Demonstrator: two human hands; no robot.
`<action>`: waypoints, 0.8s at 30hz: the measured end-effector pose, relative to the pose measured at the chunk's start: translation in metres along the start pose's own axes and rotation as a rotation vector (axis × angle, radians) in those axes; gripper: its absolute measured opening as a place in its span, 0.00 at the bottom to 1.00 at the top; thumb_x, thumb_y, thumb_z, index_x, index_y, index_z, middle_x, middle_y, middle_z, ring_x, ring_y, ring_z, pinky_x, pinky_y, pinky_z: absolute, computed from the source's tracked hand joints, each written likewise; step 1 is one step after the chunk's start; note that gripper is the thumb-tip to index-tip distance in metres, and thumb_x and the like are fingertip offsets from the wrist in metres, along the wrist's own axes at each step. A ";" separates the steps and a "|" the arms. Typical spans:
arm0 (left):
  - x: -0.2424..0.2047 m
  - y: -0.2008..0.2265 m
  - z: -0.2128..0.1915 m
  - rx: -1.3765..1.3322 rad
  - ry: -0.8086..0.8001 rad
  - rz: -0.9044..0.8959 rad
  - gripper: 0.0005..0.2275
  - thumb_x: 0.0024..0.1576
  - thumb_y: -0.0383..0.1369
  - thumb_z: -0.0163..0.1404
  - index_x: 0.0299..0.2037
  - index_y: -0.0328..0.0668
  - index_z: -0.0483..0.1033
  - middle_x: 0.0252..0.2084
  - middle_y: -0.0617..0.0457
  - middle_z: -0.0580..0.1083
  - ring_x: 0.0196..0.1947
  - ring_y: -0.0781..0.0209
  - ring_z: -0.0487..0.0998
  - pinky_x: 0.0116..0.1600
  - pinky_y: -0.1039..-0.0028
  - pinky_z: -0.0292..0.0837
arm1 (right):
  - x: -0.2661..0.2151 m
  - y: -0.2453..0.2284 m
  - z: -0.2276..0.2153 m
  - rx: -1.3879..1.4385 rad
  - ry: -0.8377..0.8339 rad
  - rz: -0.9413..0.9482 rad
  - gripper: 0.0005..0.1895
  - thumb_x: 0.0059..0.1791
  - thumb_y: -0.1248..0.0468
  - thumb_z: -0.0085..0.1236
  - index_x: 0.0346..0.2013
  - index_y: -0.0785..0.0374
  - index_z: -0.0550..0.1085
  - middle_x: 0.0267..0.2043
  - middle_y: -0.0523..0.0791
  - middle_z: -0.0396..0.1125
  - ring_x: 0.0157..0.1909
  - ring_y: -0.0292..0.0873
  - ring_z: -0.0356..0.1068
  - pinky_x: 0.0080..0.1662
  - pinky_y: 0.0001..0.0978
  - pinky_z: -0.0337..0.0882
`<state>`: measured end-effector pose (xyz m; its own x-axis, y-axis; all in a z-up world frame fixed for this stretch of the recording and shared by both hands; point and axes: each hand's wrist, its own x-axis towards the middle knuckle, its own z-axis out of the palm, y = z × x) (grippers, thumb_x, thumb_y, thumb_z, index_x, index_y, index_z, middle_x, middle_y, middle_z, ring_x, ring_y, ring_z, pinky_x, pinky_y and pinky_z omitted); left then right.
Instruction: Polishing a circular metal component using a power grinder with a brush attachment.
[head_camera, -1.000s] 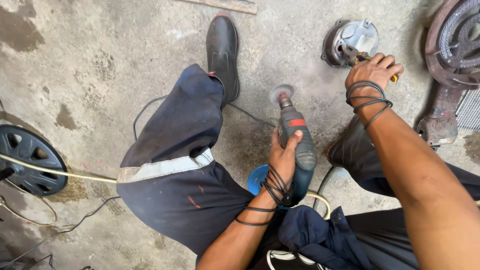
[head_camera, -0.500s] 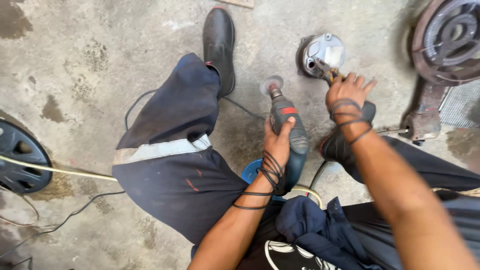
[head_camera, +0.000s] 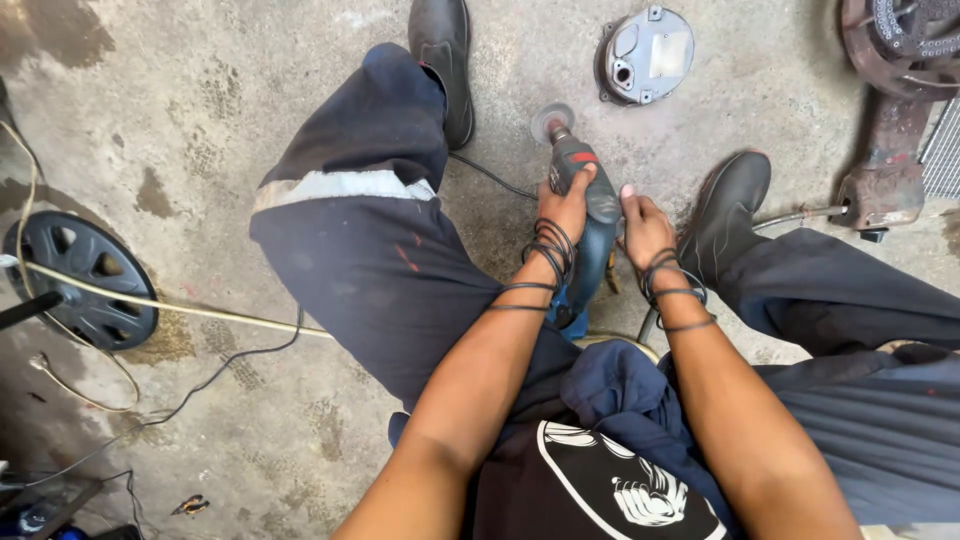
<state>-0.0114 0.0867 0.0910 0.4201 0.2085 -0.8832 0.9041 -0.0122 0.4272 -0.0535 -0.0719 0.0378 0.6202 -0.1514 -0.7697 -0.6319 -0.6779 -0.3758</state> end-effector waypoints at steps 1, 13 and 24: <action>-0.002 0.005 0.000 0.007 0.002 0.007 0.47 0.45 0.64 0.51 0.69 0.37 0.58 0.65 0.35 0.67 0.69 0.44 0.65 0.72 0.59 0.59 | -0.024 -0.019 -0.004 0.009 0.003 -0.003 0.41 0.57 0.26 0.27 0.59 0.53 0.72 0.56 0.55 0.71 0.65 0.65 0.63 0.65 0.61 0.60; -0.022 0.051 0.045 -0.002 -0.242 -0.110 0.50 0.44 0.65 0.43 0.69 0.26 0.60 0.71 0.34 0.62 0.73 0.46 0.59 0.75 0.59 0.54 | -0.051 -0.035 -0.031 0.300 0.170 0.085 0.44 0.51 0.29 0.54 0.72 0.45 0.54 0.59 0.60 0.68 0.64 0.62 0.66 0.63 0.52 0.66; 0.076 -0.018 0.097 -0.106 -0.280 -0.014 0.40 0.54 0.65 0.45 0.67 0.40 0.67 0.49 0.32 0.74 0.27 0.38 0.78 0.28 0.59 0.78 | -0.013 -0.049 -0.037 0.353 0.354 0.248 0.39 0.47 0.26 0.57 0.63 0.44 0.71 0.49 0.54 0.74 0.53 0.56 0.74 0.54 0.47 0.74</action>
<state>0.0118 0.0078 -0.0028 0.4259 -0.0703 -0.9020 0.9031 0.0938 0.4191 -0.0131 -0.0628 0.0851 0.5129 -0.5496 -0.6594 -0.8584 -0.3185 -0.4022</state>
